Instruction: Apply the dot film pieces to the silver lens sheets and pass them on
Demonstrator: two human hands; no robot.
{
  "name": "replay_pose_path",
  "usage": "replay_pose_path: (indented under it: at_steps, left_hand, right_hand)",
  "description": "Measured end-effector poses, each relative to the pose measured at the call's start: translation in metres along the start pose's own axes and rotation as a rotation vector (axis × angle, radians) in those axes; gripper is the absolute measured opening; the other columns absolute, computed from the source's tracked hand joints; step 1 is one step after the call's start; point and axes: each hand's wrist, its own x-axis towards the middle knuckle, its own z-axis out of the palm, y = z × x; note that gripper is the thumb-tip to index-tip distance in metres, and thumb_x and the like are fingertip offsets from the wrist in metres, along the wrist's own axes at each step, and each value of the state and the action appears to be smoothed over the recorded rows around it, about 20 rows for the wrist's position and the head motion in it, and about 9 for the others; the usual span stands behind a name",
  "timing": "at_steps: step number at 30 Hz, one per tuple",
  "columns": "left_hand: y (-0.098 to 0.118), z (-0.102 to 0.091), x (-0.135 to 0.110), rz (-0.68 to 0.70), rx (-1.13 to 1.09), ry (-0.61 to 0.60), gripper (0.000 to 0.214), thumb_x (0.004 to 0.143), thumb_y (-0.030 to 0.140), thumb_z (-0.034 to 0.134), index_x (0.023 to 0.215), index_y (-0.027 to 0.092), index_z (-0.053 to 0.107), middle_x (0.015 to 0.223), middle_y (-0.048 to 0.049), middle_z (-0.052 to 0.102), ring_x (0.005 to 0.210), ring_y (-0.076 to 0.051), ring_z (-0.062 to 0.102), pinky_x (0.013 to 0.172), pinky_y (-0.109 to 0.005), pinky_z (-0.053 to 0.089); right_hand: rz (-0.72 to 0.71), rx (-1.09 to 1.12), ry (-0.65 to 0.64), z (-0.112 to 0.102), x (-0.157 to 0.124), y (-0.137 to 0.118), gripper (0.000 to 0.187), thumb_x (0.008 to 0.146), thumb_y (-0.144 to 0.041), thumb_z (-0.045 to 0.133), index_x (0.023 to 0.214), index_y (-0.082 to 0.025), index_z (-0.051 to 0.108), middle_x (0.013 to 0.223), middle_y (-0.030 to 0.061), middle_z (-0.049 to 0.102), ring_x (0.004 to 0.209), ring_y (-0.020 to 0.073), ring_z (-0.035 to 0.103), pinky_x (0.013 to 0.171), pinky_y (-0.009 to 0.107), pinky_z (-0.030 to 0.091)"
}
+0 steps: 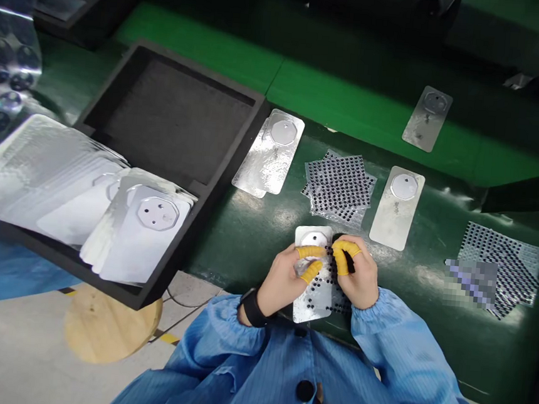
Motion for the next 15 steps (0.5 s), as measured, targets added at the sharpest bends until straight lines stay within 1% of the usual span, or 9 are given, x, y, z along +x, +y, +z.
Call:
replay_pose_path:
  at_steps: [2,4,5,7,8,9,10,11,15]
  left_hand:
    - [-0.001,-0.017,0.002,-0.054,-0.093,0.016,0.023,0.075,0.031,0.069,0.092,0.016,0.074,0.102,-0.0104,0.073,0.096,-0.024,0.068,0.089,-0.034,0.053]
    - [0.000,-0.035,0.000,-0.071,-0.159,0.121,0.042,0.074,0.039,0.072,0.109,0.015,0.067,0.111,-0.0118,0.070,0.105,-0.026,0.065,0.091,-0.034,0.052]
    - [0.003,-0.043,-0.003,-0.071,-0.181,0.181,0.057,0.073,0.041,0.074,0.123,0.017,0.059,0.113,-0.0119,0.069,0.106,-0.025,0.065,0.089,-0.033,0.053]
    - [0.012,-0.049,-0.011,-0.075,-0.226,0.241,0.088,0.073,0.044,0.075,0.146,0.022,0.030,0.110,-0.0108,0.070,0.096,-0.023,0.069,0.080,-0.030,0.056]
    - [0.018,-0.048,-0.015,-0.086,-0.253,0.224,0.097,0.075,0.044,0.074,0.150,0.023,0.017,0.105,-0.0095,0.072,0.088,-0.021,0.071,0.073,-0.028,0.057]
    - [0.025,-0.045,-0.018,-0.097,-0.279,0.190,0.101,0.076,0.044,0.073,0.151,0.024,0.009,0.098,-0.0080,0.073,0.079,-0.020,0.071,0.067,-0.027,0.057]
    - [0.031,-0.040,-0.022,-0.100,-0.298,0.161,0.099,0.077,0.044,0.072,0.151,0.023,0.010,0.091,-0.0065,0.074,0.073,-0.019,0.071,0.063,-0.025,0.057]
    - [0.036,-0.034,-0.025,-0.092,-0.309,0.140,0.093,0.078,0.042,0.071,0.150,0.023,0.016,0.086,-0.0054,0.074,0.069,-0.018,0.071,0.061,-0.025,0.057]
    - [0.050,-0.019,-0.031,-0.008,-0.261,0.148,0.059,0.074,0.034,0.075,0.128,0.020,0.055,0.074,-0.0022,0.074,0.063,-0.017,0.069,0.058,-0.023,0.057]
  right_hand:
    - [-0.016,-0.018,0.043,-0.001,-0.001,0.002,0.015,0.091,-0.008,0.049,0.098,-0.019,0.057,0.092,0.0084,0.064,0.085,0.0171,0.065,0.079,0.033,0.057]
    - [-0.047,-0.038,0.078,-0.003,0.000,0.000,0.016,0.089,-0.007,0.052,0.098,-0.019,0.058,0.090,0.0074,0.065,0.085,0.0177,0.065,0.086,0.039,0.056]
    - [-0.063,-0.055,0.092,-0.005,0.002,-0.003,0.016,0.089,-0.007,0.054,0.098,-0.020,0.059,0.090,0.0071,0.066,0.084,0.0177,0.066,0.089,0.041,0.055]
    - [-0.100,-0.091,0.112,-0.008,0.008,-0.012,0.016,0.088,-0.007,0.057,0.098,-0.019,0.059,0.088,0.0071,0.067,0.082,0.0170,0.066,0.092,0.042,0.054]
    - [-0.120,-0.104,0.120,-0.010,0.012,-0.018,0.015,0.087,-0.008,0.058,0.097,-0.019,0.060,0.087,0.0073,0.068,0.081,0.0166,0.066,0.092,0.042,0.053]
    - [-0.141,-0.107,0.126,-0.012,0.017,-0.025,0.014,0.087,-0.008,0.059,0.096,-0.019,0.060,0.087,0.0071,0.069,0.080,0.0161,0.066,0.093,0.042,0.053]
    - [-0.162,-0.101,0.126,-0.013,0.022,-0.032,0.014,0.087,-0.009,0.059,0.096,-0.019,0.060,0.086,0.0065,0.070,0.079,0.0159,0.066,0.094,0.042,0.052]
    - [-0.192,-0.091,0.118,-0.015,0.027,-0.038,0.014,0.087,-0.009,0.059,0.096,-0.020,0.061,0.086,0.0056,0.071,0.079,0.0158,0.066,0.095,0.042,0.051]
    - [-0.348,-0.090,0.012,-0.017,0.037,-0.051,0.020,0.088,-0.007,0.049,0.092,-0.023,0.061,0.092,0.0037,0.074,0.086,0.0170,0.067,0.097,0.046,0.048]
